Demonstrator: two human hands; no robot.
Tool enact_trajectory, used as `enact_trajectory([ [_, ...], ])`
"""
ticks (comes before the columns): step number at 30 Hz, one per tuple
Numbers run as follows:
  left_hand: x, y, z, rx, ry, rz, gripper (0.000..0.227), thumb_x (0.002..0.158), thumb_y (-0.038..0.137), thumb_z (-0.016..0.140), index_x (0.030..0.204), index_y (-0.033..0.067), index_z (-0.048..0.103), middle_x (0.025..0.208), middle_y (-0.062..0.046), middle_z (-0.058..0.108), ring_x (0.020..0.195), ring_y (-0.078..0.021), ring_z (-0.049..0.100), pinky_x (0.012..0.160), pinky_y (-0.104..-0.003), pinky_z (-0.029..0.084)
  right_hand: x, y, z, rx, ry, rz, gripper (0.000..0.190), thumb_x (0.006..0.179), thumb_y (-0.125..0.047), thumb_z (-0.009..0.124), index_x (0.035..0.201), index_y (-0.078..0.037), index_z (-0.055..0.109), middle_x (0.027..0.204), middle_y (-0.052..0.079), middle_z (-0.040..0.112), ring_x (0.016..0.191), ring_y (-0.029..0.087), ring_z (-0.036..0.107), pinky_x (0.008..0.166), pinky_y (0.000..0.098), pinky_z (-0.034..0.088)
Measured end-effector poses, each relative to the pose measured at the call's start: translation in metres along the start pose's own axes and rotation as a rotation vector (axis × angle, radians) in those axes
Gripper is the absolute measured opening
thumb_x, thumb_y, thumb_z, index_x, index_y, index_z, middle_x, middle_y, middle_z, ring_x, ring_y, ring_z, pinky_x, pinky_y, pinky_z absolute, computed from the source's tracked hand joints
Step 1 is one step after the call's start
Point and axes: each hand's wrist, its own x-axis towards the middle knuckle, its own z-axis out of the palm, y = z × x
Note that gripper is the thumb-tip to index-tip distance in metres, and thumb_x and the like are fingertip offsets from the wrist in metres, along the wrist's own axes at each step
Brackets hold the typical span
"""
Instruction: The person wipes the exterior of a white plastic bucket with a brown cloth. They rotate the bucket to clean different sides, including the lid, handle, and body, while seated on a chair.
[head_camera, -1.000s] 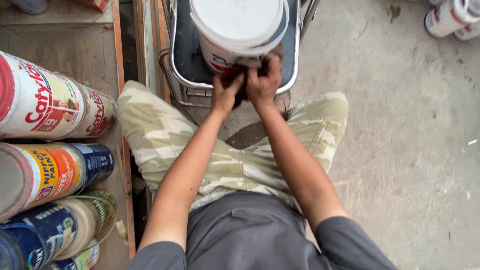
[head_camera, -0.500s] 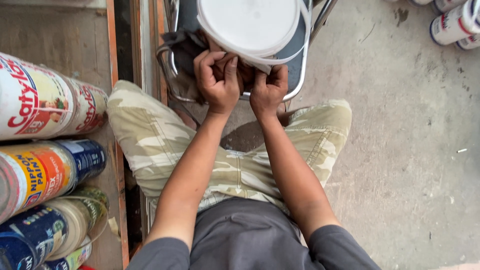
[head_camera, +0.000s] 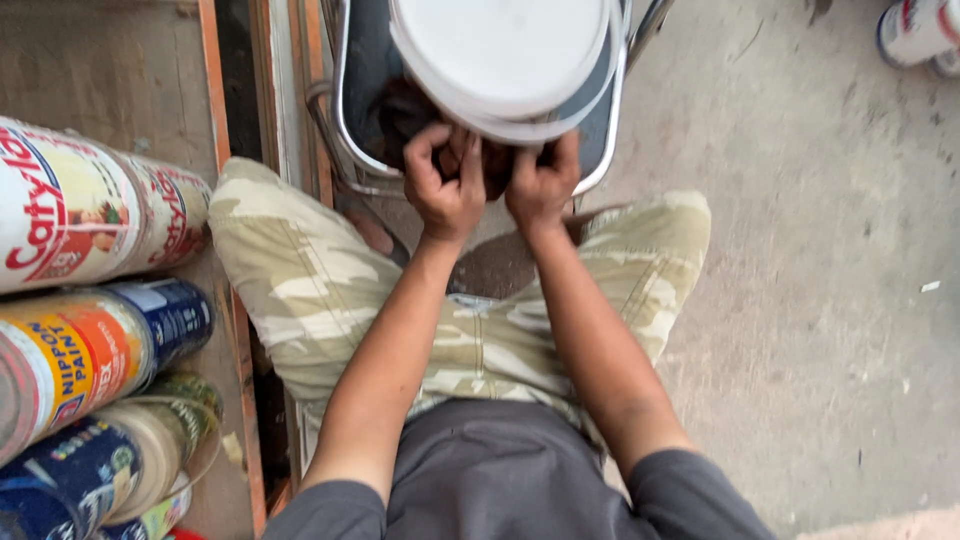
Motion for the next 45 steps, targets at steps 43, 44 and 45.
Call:
enact_trajectory([
  [43, 0.018, 0.019, 0.014, 0.116, -0.144, 0.134, 0.017, 0.079, 0.013, 0.065, 0.079, 0.0043, 0.050, 0.077, -0.012, 0.054, 0.068, -0.0295, 0.054, 0.065, -0.036, 0.046, 0.019, -0.031, 0.003, -0.282, -0.022, 0.035, 0.029, 0.078, -0.017, 0.059, 0.066, -0.011, 0.033, 0.062, -0.004, 0.029, 0.059, 0.011, 0.027, 0.053, 0.0281, 0.028],
  [44, 0.013, 0.011, 0.015, 0.110, -0.120, 0.170, 0.017, 0.079, 0.013, 0.065, 0.079, 0.0043, 0.050, 0.077, -0.012, 0.054, 0.068, -0.0295, 0.054, 0.065, -0.036, 0.046, 0.009, -0.010, -0.001, -0.256, -0.019, 0.000, 0.029, 0.078, -0.017, 0.059, 0.066, -0.011, 0.033, 0.062, -0.004, 0.029, 0.059, 0.011, 0.027, 0.053, 0.0281, 0.028],
  [45, 0.010, 0.004, 0.016, 0.112, -0.051, 0.151, 0.019, 0.073, 0.010, 0.070, 0.071, 0.0067, 0.052, 0.071, -0.008, 0.055, 0.061, -0.0266, 0.056, 0.059, -0.031, 0.047, 0.001, 0.012, -0.005, -0.122, -0.012, 0.020, 0.018, 0.075, -0.004, 0.060, 0.069, -0.006, 0.043, 0.060, 0.005, 0.041, 0.060, 0.013, 0.041, 0.055, 0.0287, 0.036],
])
